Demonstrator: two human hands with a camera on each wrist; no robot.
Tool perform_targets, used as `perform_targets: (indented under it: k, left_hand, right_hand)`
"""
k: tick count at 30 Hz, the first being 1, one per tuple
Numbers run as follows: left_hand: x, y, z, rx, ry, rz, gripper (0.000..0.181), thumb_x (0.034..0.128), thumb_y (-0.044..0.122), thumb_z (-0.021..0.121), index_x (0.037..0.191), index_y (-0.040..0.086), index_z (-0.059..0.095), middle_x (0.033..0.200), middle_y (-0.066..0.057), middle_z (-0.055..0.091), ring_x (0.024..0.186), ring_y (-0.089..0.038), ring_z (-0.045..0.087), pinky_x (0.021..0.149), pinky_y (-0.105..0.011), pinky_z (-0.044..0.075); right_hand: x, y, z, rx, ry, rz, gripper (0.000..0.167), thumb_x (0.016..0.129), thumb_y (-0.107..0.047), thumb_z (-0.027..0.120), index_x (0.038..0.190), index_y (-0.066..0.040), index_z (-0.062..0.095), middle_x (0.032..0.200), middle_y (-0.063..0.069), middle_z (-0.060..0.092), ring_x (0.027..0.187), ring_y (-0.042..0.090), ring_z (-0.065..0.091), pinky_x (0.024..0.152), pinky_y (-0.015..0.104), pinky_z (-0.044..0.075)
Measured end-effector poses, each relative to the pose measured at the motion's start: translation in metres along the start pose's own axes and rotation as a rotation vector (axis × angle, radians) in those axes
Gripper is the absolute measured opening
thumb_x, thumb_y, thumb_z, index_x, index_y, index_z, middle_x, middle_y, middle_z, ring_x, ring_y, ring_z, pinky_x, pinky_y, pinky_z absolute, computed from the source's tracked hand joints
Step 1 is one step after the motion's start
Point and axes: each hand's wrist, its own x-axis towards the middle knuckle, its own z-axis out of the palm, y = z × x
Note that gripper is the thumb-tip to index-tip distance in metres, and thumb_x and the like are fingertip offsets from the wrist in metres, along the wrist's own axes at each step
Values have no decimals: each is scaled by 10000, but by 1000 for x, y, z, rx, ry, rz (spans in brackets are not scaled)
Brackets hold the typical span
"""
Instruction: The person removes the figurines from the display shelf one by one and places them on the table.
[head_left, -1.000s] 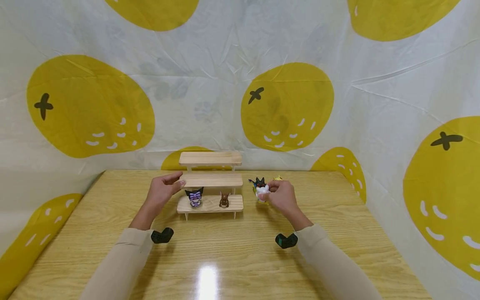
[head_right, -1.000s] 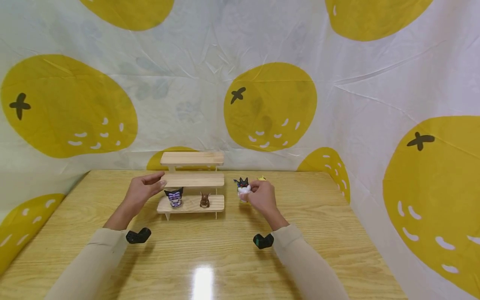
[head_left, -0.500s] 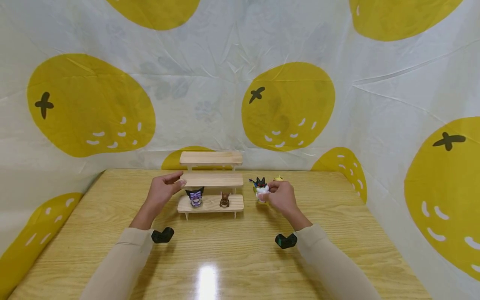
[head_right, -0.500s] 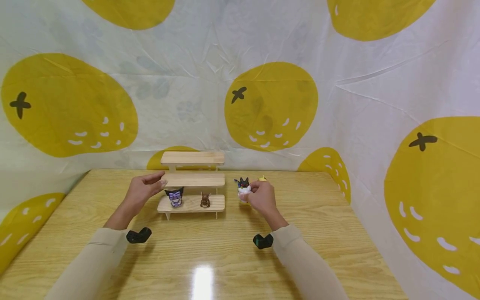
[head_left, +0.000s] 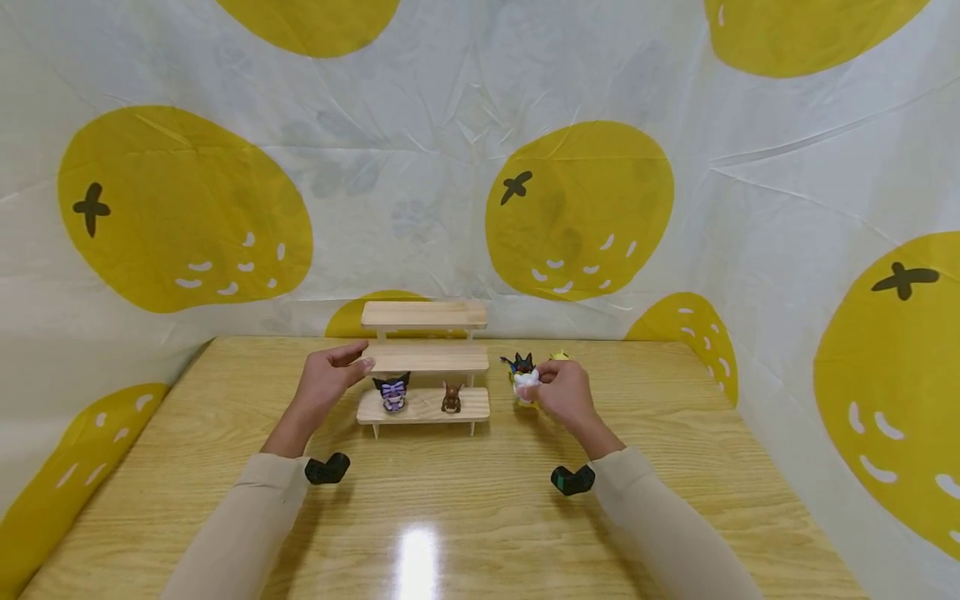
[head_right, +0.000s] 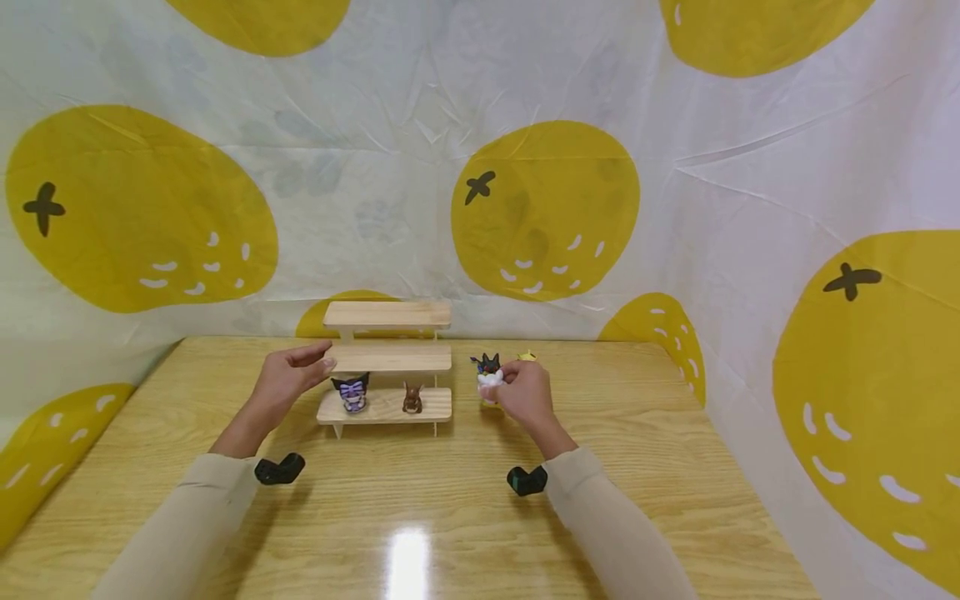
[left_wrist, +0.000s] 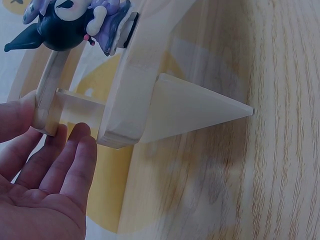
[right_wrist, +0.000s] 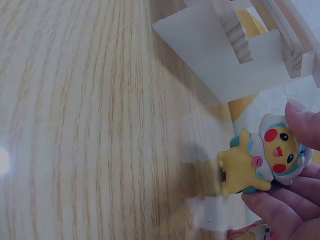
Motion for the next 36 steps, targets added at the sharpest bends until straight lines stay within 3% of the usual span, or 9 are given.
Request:
perform_targets:
  k: [7, 18, 23, 30, 36]
  left_hand:
    - [1, -1, 0, -13, 0, 9, 555, 1041, 180, 657, 1545, 23, 485, 1622, -219, 436, 1162, 6, 656, 1077, -295, 550]
    - [2, -2, -1, -24, 2, 13, 559, 1035, 168, 664, 1540, 11, 485, 1616, -230, 438, 1052, 102, 642, 1083, -320, 537]
    - [2, -2, -1, -17, -2, 10, 565, 1036, 182, 665, 1544, 17, 482, 1621, -225, 434, 1097, 62, 654, 1077, -313, 543]
    - [1, 0, -1, 2, -8, -1, 569, 1039, 208, 662, 1553, 43, 480, 1633, -206, 427, 1273, -111, 644, 1095, -333, 534]
    - [1, 0, -1, 0, -11, -1, 566, 1043, 202, 656, 1554, 38, 477, 1636, -209, 421, 1265, -101, 644, 1093, -325, 535]
  right_hand:
    - [3, 1, 1, -20, 7, -10, 394, 808, -95, 873, 1157, 45, 757, 1128, 233, 768, 1036, 325, 738, 736, 300, 639]
    - [4, 0, 2, -15, 7, -6, 463, 815, -96, 874, 1226, 63, 731, 1168, 252, 754, 1064, 353, 730, 771, 336, 661]
    - [5, 2, 4, -26, 12, -20, 440, 808, -101, 881, 1194, 58, 745, 1134, 247, 765, 1034, 340, 742, 758, 322, 658]
    - [6, 2, 4, -33, 17, -18, 422, 796, -103, 891, 1163, 55, 756, 1108, 240, 773, 1011, 318, 745, 740, 295, 645]
    - [7, 3, 4, -44, 22, -12, 407, 796, -106, 889, 1150, 48, 760, 1098, 224, 777, 1016, 313, 745, 733, 287, 640]
